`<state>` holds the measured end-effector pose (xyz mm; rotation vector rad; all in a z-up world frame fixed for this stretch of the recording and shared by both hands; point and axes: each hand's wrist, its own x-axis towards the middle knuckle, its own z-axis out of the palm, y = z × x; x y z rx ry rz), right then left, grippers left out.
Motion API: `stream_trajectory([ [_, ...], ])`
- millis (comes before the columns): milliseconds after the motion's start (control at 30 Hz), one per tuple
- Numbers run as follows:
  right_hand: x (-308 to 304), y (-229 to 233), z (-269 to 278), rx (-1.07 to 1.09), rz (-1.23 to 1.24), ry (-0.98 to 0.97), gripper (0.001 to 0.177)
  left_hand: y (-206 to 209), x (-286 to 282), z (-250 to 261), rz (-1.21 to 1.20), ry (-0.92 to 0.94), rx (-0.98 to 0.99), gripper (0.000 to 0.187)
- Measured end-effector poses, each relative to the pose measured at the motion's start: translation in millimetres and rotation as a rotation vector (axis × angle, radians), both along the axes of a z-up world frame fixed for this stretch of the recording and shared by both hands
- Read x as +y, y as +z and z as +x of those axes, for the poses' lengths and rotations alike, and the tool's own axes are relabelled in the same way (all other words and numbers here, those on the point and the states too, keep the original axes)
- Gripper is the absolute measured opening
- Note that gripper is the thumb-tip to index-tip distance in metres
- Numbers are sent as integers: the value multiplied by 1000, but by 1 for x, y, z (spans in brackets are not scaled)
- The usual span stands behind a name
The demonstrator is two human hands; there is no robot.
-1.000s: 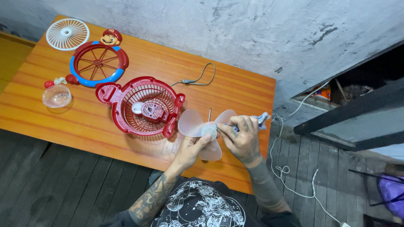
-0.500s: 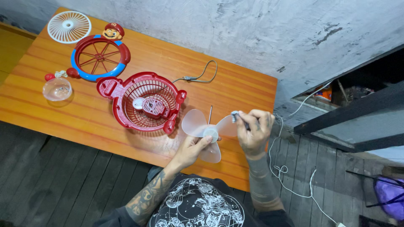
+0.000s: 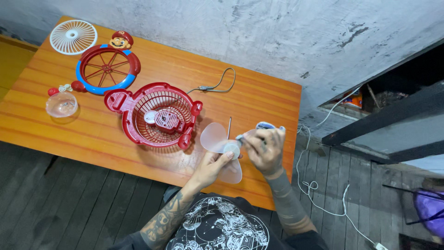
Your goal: The person assembles a red Mario-themed electric fan on a wooden table. They place the motor housing into the fan cage, secure it with screws using a screwdriver, and then attach the fan blade to the motor shaft.
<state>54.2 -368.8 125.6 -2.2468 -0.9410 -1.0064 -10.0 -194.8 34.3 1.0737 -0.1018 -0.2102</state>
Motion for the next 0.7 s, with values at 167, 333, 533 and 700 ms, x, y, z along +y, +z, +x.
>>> stream_trajectory([
  [167, -4, -3, -4, 21, -3, -19, 24, 5, 5, 1, -37, 13, -11, 41],
  [333, 0, -6, -9, 37, -45, 5, 23, 9, 8, -1, -3, 51, 20, 40],
  [533, 0, -6, -11, 5, -67, 75, 25, 11, 0, -4, -53, 125, -3, 41],
  [700, 3, -6, -11, 44, 3, -42, 24, 15, 7, -2, -71, 124, 34, 41],
])
